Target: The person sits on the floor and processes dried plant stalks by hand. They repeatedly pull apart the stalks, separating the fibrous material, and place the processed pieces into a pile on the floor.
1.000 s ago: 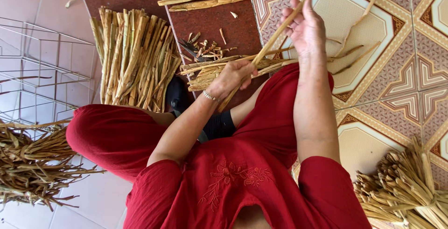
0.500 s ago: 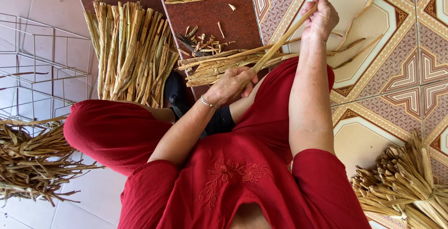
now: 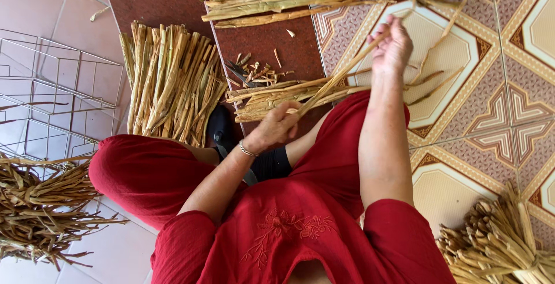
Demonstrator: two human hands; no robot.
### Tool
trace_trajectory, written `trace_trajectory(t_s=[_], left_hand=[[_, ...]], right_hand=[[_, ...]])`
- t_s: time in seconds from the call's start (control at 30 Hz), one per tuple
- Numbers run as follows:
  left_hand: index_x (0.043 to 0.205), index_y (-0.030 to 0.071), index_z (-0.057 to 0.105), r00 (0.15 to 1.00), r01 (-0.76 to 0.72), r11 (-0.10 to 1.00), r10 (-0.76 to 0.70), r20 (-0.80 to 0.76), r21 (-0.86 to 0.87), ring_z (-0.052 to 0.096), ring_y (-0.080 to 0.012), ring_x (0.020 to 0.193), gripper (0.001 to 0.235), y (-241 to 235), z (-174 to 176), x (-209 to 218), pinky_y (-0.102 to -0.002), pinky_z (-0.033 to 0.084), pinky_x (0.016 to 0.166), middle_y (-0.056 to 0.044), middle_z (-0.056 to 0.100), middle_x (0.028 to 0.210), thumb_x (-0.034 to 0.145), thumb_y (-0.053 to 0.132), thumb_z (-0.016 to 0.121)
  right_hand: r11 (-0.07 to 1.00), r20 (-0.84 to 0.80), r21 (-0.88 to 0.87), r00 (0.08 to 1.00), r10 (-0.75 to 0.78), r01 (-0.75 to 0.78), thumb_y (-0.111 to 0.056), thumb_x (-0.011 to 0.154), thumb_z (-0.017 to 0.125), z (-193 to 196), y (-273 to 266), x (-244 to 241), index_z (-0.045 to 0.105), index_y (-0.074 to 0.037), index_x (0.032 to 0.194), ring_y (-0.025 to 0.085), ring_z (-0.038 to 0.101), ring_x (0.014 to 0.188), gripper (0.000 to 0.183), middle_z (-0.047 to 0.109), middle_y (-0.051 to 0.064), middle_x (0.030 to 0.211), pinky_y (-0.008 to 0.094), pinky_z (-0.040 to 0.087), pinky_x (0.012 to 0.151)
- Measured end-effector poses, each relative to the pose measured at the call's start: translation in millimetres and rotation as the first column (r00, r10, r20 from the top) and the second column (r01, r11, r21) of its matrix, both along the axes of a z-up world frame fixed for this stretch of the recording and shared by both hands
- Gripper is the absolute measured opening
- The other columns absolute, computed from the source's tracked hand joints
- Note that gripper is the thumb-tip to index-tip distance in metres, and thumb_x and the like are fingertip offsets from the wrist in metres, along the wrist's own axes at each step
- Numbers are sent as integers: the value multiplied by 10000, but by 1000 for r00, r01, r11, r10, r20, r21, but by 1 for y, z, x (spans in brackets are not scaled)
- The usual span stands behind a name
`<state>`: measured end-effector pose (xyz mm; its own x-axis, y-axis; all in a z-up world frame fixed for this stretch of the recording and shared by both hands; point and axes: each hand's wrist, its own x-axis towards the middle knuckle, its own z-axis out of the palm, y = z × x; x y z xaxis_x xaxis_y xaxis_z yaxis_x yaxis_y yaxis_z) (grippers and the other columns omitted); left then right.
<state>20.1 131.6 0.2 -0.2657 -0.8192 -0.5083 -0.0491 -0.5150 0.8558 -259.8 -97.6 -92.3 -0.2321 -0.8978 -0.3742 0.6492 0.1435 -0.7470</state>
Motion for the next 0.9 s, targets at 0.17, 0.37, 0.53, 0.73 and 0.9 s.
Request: trace_trajectory(t_s=[0.17, 0.37, 0.53, 0.73, 0.9], left_hand=[[1058, 31, 766, 904, 95, 848, 146, 402, -522, 588, -62, 646, 158, -31, -25, 68, -227, 474, 545, -40, 712, 766, 1032, 160, 679], [1159, 19, 718, 877, -353, 845, 448, 171, -403, 708, 6, 815, 168, -134, -1, 129, -164, 623, 710, -73, 778, 1048, 1009, 96, 709], [1366, -28, 542, 683, -727, 628, 703, -198, -277, 617, -232, 906, 399, -224, 14, 160, -339, 551, 781, -238, 623, 1141, 1001, 13, 696], [1508, 98, 234, 659, -691, 624, 751, 36, -364, 650, -277, 1213, 759, -240, -7, 157, -384, 580, 976, -174, 331, 1536, 909, 9, 692], [1134, 83, 741, 858, -215, 749, 451, 245, -627, 759, -195, 1040, 197, -178, -71, 97, -288, 618, 922, -107, 773, 1155, 938, 63, 734]], right_hand=[[995, -97, -44, 991, -88, 84, -327, 981, 715, 4, -5, -38, 711, -97, 1084, 151, 636, 722, 251, 699, 15, 825, 364, 594, 666], [984, -83, -169, 994, -69, 54, -259, 1020, 746, 27, -52, -29, 716, -8, 1160, 164, 628, 692, 290, 689, 77, 850, 395, 636, 692], [953, -80, -291, 995, 64, -85, -187, 1049, 712, 71, -123, 3, 704, 61, 1218, 252, 713, 805, 300, 698, 155, 907, 488, 685, 796], [973, -250, 16, 941, 228, -232, -305, 988, 695, 92, -124, 18, 643, -60, 1185, 258, 805, 927, 318, 761, 146, 1115, 471, 699, 840], [980, 35, 26, 980, 197, -198, -273, 997, 700, 31, -61, -1, 717, -47, 1134, 218, 684, 844, 265, 753, 110, 1017, 431, 609, 813]])
